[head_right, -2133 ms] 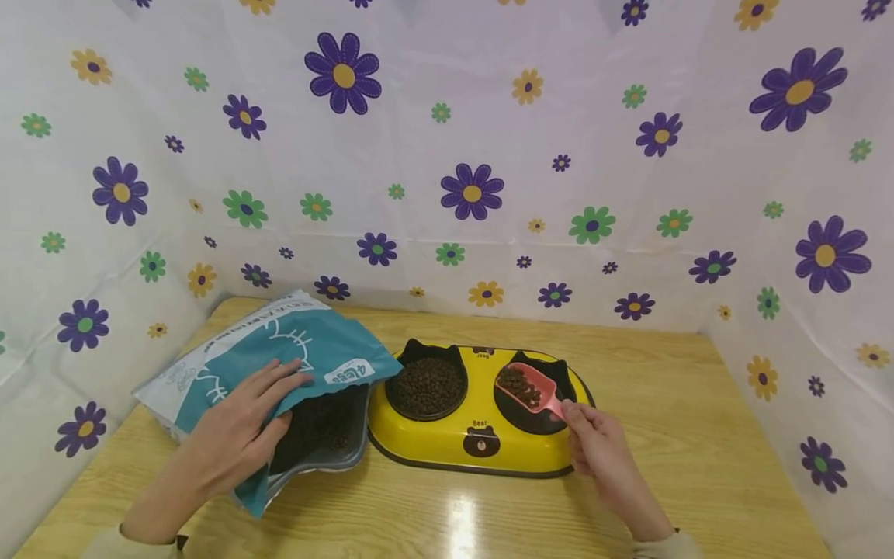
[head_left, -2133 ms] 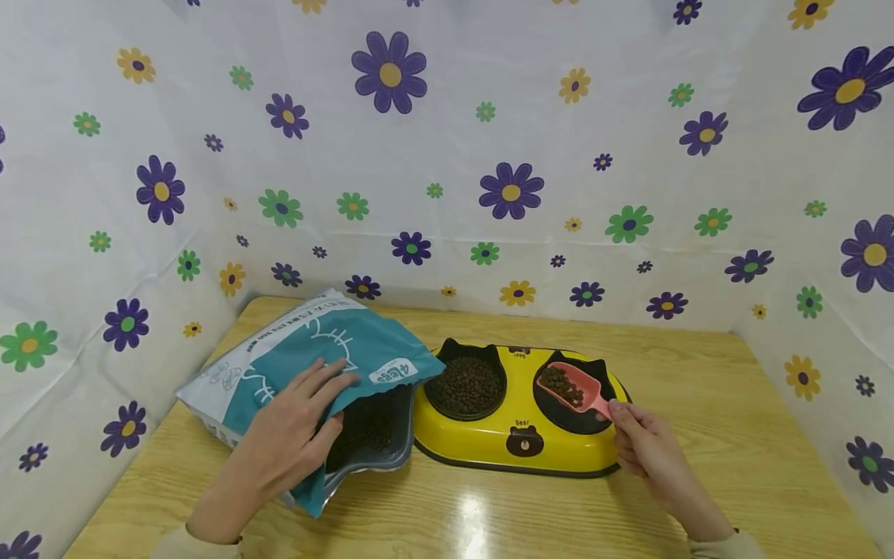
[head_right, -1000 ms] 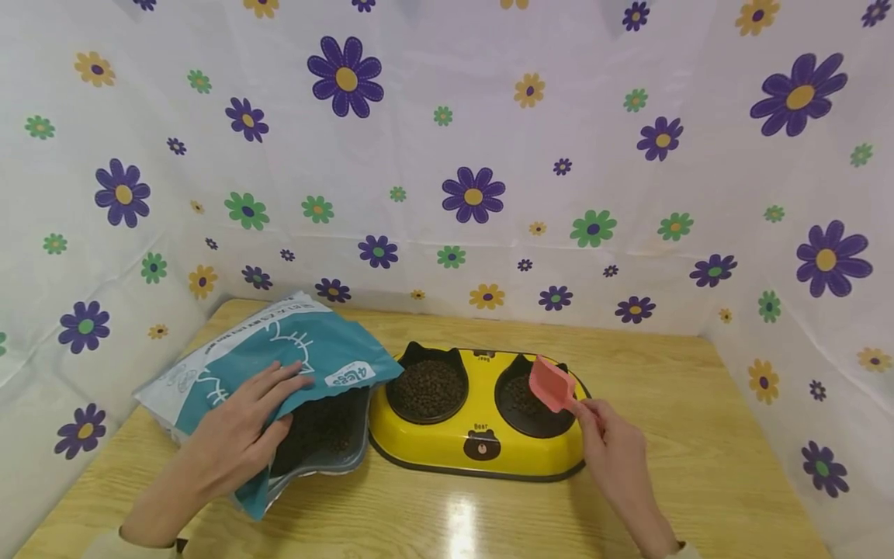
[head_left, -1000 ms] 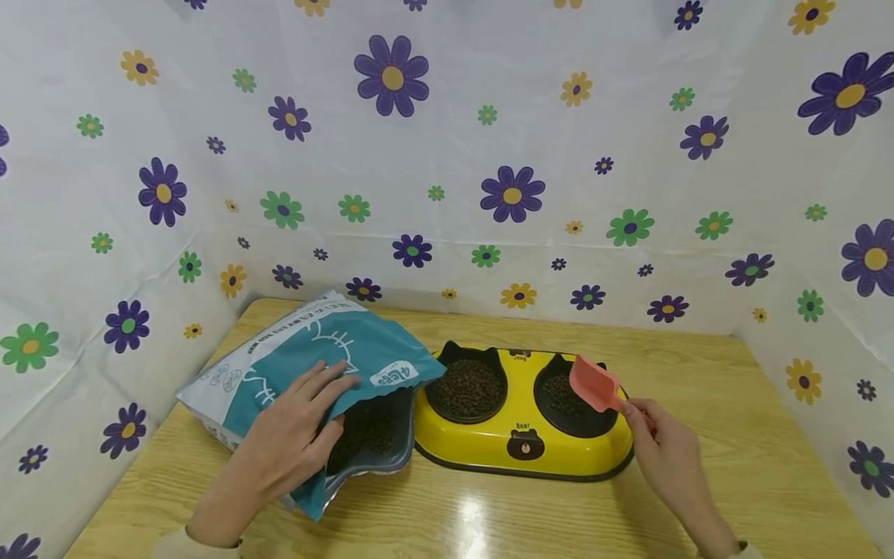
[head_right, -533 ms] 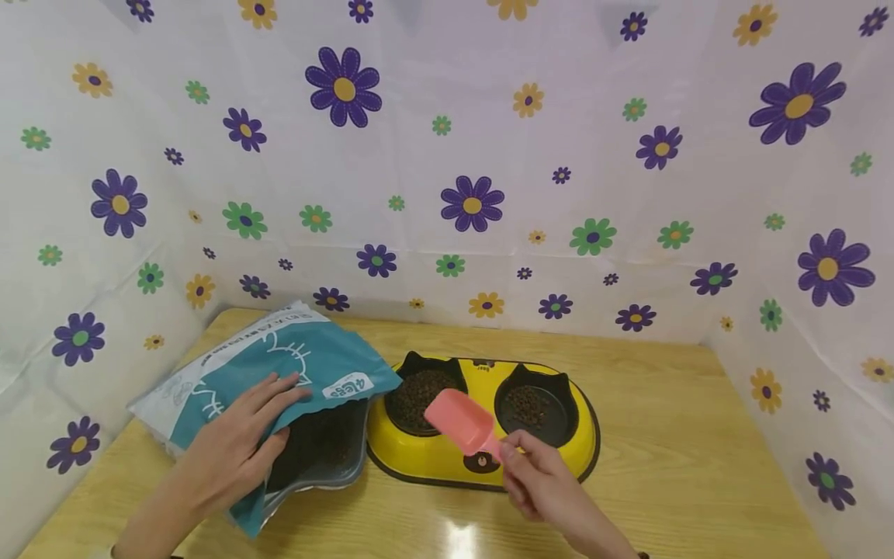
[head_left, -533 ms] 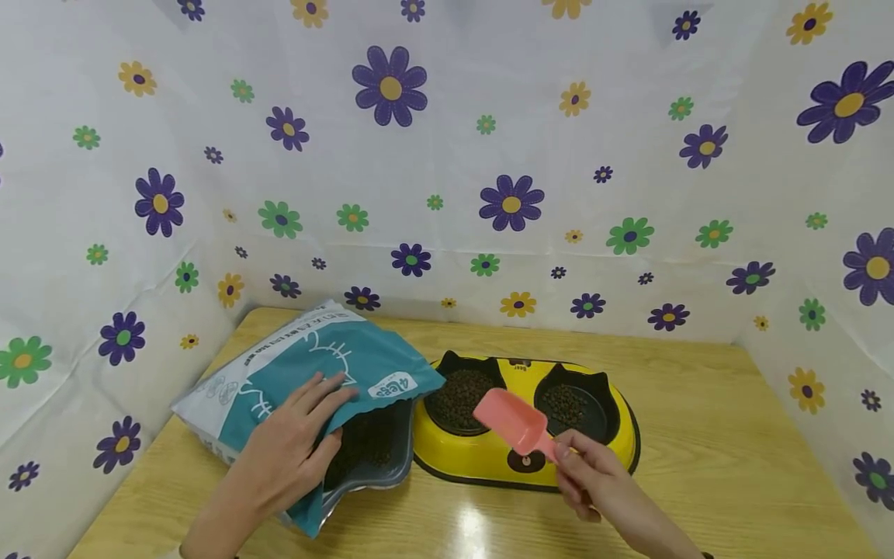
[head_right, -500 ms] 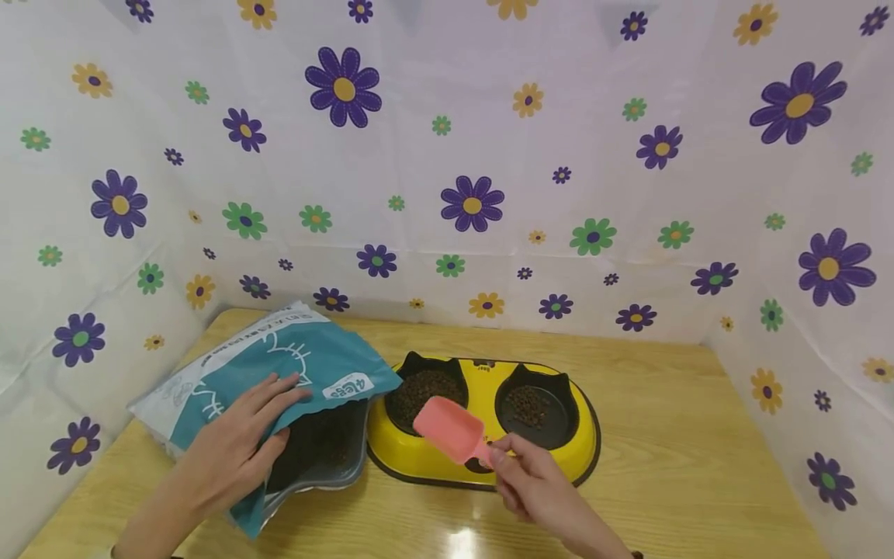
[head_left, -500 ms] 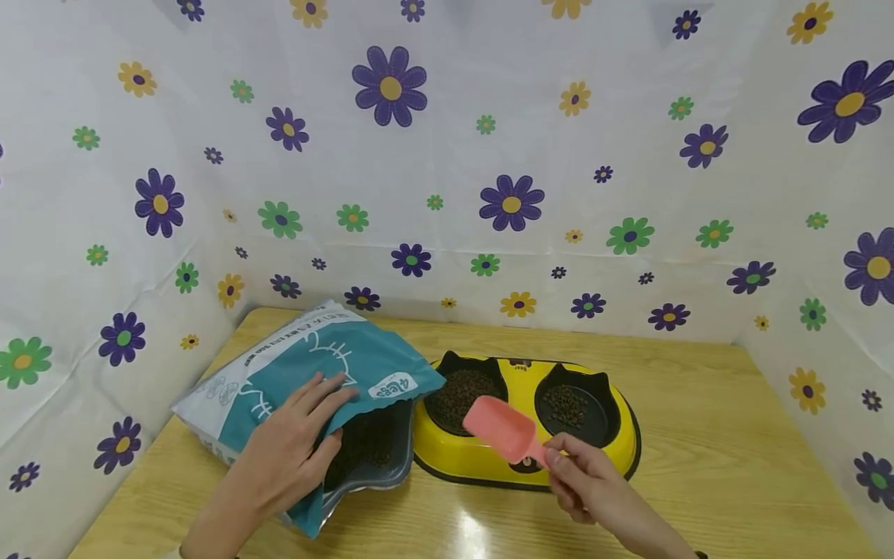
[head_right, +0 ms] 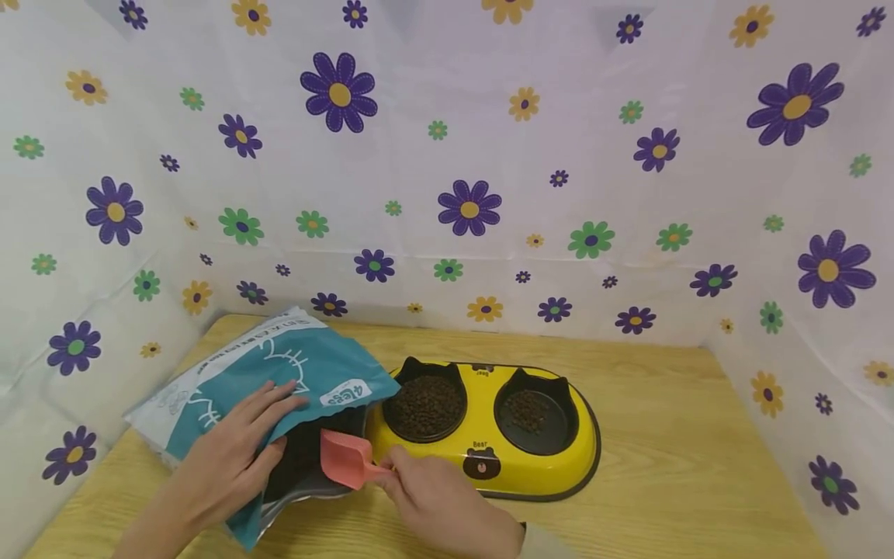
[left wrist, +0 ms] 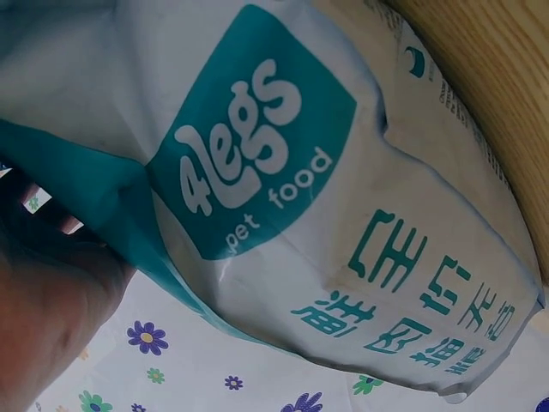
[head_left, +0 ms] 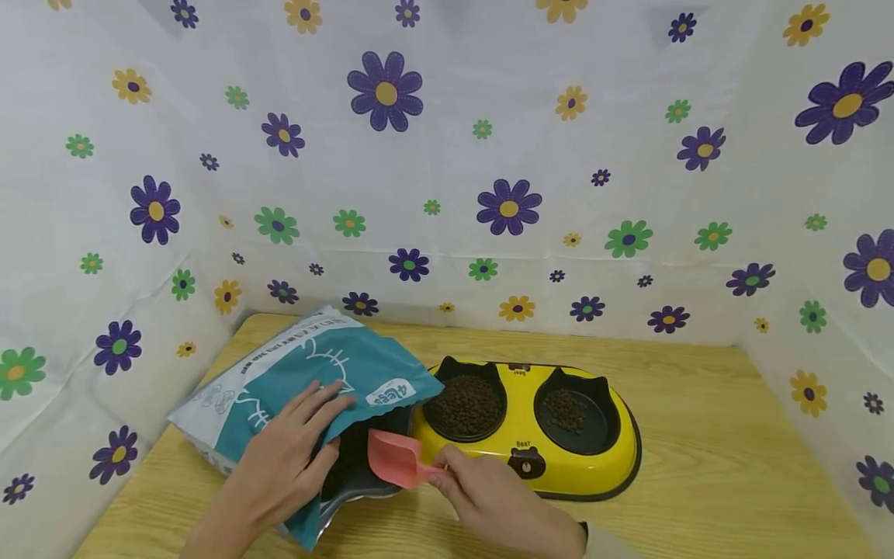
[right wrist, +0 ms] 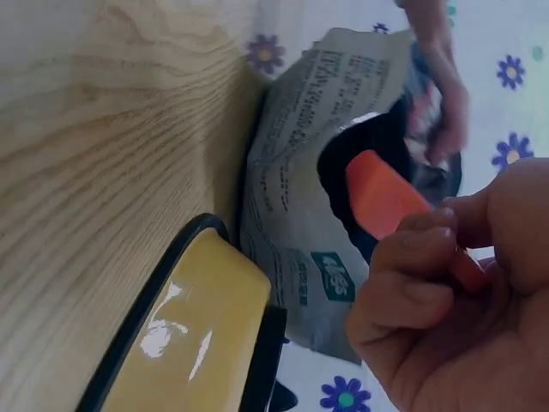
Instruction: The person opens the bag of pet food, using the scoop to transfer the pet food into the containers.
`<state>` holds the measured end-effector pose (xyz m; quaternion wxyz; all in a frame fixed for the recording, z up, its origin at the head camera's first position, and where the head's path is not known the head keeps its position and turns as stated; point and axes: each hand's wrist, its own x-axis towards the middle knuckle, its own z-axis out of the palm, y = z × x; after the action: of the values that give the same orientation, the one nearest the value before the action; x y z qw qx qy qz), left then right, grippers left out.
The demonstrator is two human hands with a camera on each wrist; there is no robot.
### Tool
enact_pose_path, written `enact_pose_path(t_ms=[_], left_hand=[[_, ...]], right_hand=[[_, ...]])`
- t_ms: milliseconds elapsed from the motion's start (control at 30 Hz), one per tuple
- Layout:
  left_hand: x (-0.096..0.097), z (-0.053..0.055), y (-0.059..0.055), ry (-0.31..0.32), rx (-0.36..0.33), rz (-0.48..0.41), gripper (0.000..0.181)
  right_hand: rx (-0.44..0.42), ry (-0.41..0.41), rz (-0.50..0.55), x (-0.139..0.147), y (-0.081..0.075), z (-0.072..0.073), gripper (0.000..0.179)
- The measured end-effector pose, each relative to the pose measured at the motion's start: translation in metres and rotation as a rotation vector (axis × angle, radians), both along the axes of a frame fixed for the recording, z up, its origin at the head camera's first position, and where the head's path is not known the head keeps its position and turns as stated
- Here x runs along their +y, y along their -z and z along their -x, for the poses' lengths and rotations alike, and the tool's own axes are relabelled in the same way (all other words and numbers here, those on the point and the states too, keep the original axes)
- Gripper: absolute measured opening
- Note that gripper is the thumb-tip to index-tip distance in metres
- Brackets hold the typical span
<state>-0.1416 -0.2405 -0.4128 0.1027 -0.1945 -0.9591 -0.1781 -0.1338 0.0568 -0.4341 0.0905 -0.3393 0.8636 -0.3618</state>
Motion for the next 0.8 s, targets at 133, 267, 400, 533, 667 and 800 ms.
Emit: enact_pose_path(t_ms=[133, 267, 400, 533, 667, 800], left_hand=[[0.000, -0.001, 0.001, 0.000, 0.000, -0.006, 0.048], [-0.001, -0.001, 0.000, 0.003, 0.011, -0.007, 0.046], [-0.001, 0.001, -0.001, 0.006, 0.009, -0.005, 0.046], [0.000, 0.002, 0.000, 0.008, 0.002, -0.010, 0.046], [0.000, 0.002, 0.000, 0.008, 0.009, -0.013, 0.046], [0.000, 0.002, -0.001, 0.010, 0.010, -0.009, 0.045]], right_hand=[[0.420, 0.052, -0.231, -0.025, 0.010, 0.000, 0.021], [0.886, 0.143, -0.426, -0.044, 0.020, 0.004, 0.017], [1.067, 0.208, -0.493, -0.056, 0.025, 0.010, 0.015], [1.010, 0.190, -0.500, -0.061, 0.026, 0.014, 0.016], [0.807, 0.145, -0.416, -0.060, 0.025, 0.016, 0.013], [0.629, 0.131, -0.316, -0.058, 0.025, 0.019, 0.014]])
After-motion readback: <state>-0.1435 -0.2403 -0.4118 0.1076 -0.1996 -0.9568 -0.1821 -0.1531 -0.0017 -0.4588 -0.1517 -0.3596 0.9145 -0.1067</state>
